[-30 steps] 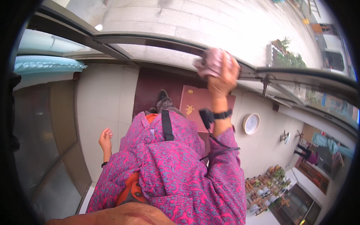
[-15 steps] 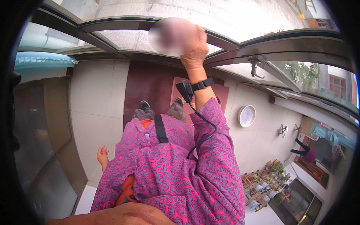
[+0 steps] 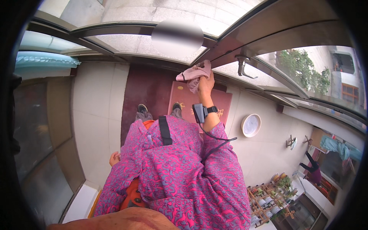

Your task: The person wipes the window frame with a cloth, then squats to wash the cloth in a basin of soapy water, wrings it out, and resumes wiping the frame.

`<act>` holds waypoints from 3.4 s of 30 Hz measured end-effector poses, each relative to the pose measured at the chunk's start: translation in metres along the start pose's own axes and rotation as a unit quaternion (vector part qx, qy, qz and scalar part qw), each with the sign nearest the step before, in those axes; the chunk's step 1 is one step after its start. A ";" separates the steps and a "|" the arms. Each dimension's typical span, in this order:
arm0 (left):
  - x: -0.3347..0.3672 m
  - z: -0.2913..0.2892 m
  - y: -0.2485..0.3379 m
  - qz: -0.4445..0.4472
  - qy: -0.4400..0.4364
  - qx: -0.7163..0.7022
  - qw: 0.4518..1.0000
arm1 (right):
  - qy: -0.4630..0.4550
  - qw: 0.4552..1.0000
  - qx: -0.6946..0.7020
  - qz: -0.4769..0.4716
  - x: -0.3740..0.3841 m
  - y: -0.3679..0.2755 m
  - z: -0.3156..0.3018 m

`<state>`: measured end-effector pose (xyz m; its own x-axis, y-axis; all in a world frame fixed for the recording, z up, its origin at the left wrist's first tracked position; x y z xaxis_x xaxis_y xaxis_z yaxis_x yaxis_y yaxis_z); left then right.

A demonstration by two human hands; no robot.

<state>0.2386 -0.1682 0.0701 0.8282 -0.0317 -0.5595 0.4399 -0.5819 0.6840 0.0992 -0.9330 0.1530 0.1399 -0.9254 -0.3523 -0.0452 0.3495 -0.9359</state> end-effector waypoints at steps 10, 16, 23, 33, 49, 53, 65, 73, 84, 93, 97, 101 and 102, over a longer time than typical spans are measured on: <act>-0.026 -0.004 0.014 -0.004 0.011 0.010 1.000 | -0.068 0.971 0.230 0.027 0.028 -0.060 0.006; -0.030 -0.001 0.022 0.011 -0.011 0.006 1.000 | -0.111 0.954 0.271 -0.065 -0.009 -0.126 0.010; -0.033 0.003 0.027 0.033 0.006 0.066 0.997 | -0.202 0.950 0.205 0.121 0.000 -0.089 0.052; -0.035 0.001 -0.041 0.011 -0.019 0.029 0.999 | -0.156 0.924 0.336 0.092 -0.017 -0.125 0.051; -0.017 0.018 -0.050 0.074 -0.034 0.086 0.993 | -0.290 0.891 0.303 -0.174 -0.062 -0.356 -0.038; -0.010 0.022 -0.027 0.132 -0.046 0.056 0.989 | 0.051 0.878 -0.069 -0.472 -0.087 -0.387 -0.066; -0.022 0.021 -0.054 0.072 -0.035 0.067 0.995 | -0.149 0.951 0.247 -0.113 -0.025 -0.235 -0.038; -0.011 0.037 -0.020 0.125 -0.052 0.055 0.989 | -0.016 0.900 0.133 -0.415 -0.059 -0.395 -0.104; -0.042 0.049 -0.010 0.110 -0.057 0.085 0.989 | -0.015 0.965 -0.049 -0.256 -0.038 -0.194 -0.059; -0.091 0.046 -0.024 0.017 -0.028 0.025 0.999 | 0.049 0.974 -0.029 -0.219 0.010 -0.092 -0.045; -0.105 0.053 -0.035 0.069 -0.042 0.022 0.996 | 0.064 0.985 -0.099 -0.128 0.043 -0.040 -0.042; -0.110 0.045 -0.050 0.097 -0.046 0.103 0.989 | 0.065 0.993 -0.053 -0.082 0.047 -0.022 -0.063; -0.113 0.041 -0.057 0.092 -0.048 0.108 0.989 | 0.074 0.994 -0.030 -0.079 0.045 -0.023 -0.069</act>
<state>0.1058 -0.1647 0.0750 0.8457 -0.2246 -0.4841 0.1913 -0.7193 0.6679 0.0386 -0.9933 0.1581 0.0022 -0.9809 -0.1947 -0.0944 0.1936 -0.9765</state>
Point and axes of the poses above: each hand's wrist, its own x-axis towards the middle knuckle, its own z-axis out of the palm, y = z × x, the point moved 9 cm from there along x, towards the middle knuckle, and after that the axes turned 11 degrees about z, right-handed, at the moved point
